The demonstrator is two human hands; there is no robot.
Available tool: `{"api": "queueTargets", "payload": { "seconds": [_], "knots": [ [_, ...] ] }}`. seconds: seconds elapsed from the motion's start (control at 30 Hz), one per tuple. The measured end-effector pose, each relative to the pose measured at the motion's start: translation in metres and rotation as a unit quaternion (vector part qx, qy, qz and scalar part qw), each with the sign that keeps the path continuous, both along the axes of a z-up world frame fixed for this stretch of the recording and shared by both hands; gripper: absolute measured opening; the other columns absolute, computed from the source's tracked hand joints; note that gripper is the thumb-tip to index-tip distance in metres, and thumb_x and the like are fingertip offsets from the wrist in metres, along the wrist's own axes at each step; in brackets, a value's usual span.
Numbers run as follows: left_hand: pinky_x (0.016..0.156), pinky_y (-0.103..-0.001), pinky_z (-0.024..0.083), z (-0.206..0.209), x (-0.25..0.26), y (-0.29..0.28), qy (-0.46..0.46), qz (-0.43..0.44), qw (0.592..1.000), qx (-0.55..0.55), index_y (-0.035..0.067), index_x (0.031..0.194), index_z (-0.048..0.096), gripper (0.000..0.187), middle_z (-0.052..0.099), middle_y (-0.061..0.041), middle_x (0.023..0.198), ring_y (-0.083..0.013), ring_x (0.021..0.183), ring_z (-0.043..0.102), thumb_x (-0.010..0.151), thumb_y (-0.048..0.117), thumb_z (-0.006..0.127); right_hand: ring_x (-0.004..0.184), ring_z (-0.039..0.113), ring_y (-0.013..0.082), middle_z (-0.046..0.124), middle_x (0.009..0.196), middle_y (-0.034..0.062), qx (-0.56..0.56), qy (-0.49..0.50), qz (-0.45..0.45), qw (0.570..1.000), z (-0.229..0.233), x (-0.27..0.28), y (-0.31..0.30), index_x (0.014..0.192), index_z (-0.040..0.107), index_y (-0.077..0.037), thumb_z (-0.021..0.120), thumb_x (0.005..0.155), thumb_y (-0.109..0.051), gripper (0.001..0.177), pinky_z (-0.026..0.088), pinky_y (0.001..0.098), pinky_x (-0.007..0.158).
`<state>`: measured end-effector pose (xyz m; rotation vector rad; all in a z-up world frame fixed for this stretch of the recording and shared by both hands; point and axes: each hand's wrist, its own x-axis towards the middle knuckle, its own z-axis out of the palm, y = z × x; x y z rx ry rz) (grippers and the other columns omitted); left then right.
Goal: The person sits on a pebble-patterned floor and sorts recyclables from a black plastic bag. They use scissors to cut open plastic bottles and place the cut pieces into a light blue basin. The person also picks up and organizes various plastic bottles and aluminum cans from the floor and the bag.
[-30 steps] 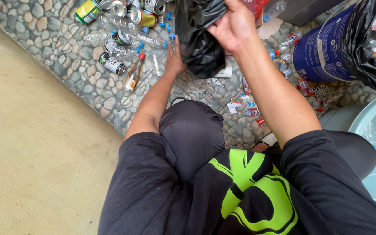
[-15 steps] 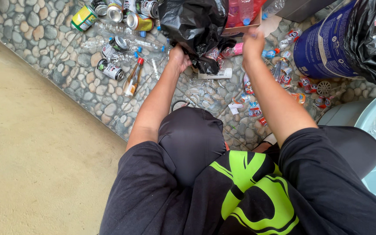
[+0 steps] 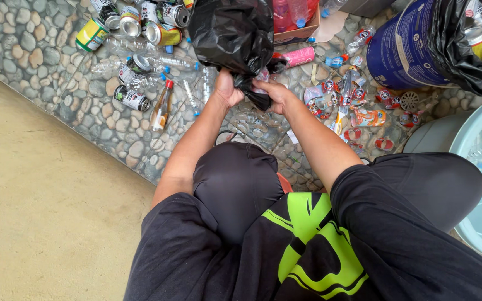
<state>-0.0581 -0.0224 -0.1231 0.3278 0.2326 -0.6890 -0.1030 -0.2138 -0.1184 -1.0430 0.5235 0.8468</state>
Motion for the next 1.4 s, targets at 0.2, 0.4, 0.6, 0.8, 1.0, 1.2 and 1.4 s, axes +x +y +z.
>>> {"api": "queueTargets", "payload": {
  "seconds": [0.2,0.4,0.6,0.8,1.0,1.2,1.4],
  "knots": [
    [0.103,-0.050,0.056,-0.018,0.015,0.019,-0.014,0.024,0.999,0.028,-0.001,0.122,0.068,0.045,0.073,-0.015,0.119,-0.0324,0.110,0.069,0.098,0.037,0.059,0.102,0.069,0.0270,0.072,0.114,0.0077,-0.025,0.025,-0.105,0.994,-0.016,0.005,-0.024,0.124,0.059,-0.019,0.068,0.079,-0.033,0.049,0.049,0.0513,0.097],
    [0.105,-0.055,0.054,-0.017,0.017,0.031,0.090,0.114,0.983,0.108,0.000,0.129,0.063,0.051,0.070,-0.016,0.128,-0.0355,0.117,0.068,0.102,0.042,0.049,0.118,0.060,0.0311,0.068,0.125,0.0067,0.140,0.062,-0.206,0.967,-0.007,0.016,-0.033,0.138,0.056,-0.010,0.062,0.077,-0.062,0.080,0.016,0.0720,0.115],
    [0.095,-0.060,0.052,0.021,0.004,0.052,0.122,-0.067,0.969,0.206,0.003,0.133,0.060,0.073,0.069,-0.017,0.128,-0.0364,0.116,0.067,0.097,0.060,0.030,0.121,0.057,0.0282,0.062,0.143,0.0045,0.204,-0.014,-0.269,0.941,0.011,0.014,-0.049,0.156,0.039,-0.011,0.057,0.084,-0.073,0.097,0.025,0.0694,0.119],
    [0.107,-0.055,0.054,0.025,0.001,0.034,0.032,-0.068,0.991,0.113,0.006,0.144,0.056,0.078,0.067,-0.018,0.135,-0.0362,0.122,0.066,0.103,0.067,0.030,0.116,0.058,0.0202,0.061,0.138,0.0049,-0.044,-0.207,-0.087,0.973,0.002,0.015,-0.002,0.160,0.031,-0.014,0.078,0.085,-0.034,0.091,0.045,0.0461,0.109],
    [0.102,-0.051,0.054,0.083,-0.002,0.036,-0.048,-0.050,0.997,0.031,0.003,0.132,0.064,0.069,0.071,-0.016,0.127,-0.0341,0.115,0.069,0.096,0.059,0.047,0.114,0.064,0.0240,0.063,0.137,0.0120,0.064,-0.143,-0.063,0.986,-0.013,0.014,0.012,0.159,0.033,-0.014,0.070,0.077,-0.008,0.090,0.052,0.0408,0.101],
    [0.113,-0.047,0.054,0.117,0.007,0.129,-0.079,0.096,0.987,0.106,-0.002,0.131,0.063,0.038,0.072,-0.015,0.127,-0.0300,0.118,0.070,0.098,0.014,0.073,0.125,0.061,0.0332,0.059,0.142,0.0169,0.274,-0.018,-0.173,0.946,0.021,0.003,-0.043,0.157,0.034,-0.028,0.069,0.085,-0.019,0.081,0.048,0.0484,0.096],
    [0.098,-0.046,0.060,0.137,-0.008,0.115,-0.056,0.135,0.985,0.090,-0.003,0.120,0.068,0.033,0.076,-0.015,0.115,-0.0307,0.104,0.074,0.091,0.011,0.070,0.120,0.062,0.0377,0.047,0.147,0.0140,0.010,-0.035,-0.241,0.970,0.034,0.020,0.019,0.153,0.027,-0.033,0.075,0.077,-0.019,0.091,0.051,0.0557,0.098]
  ]
}}
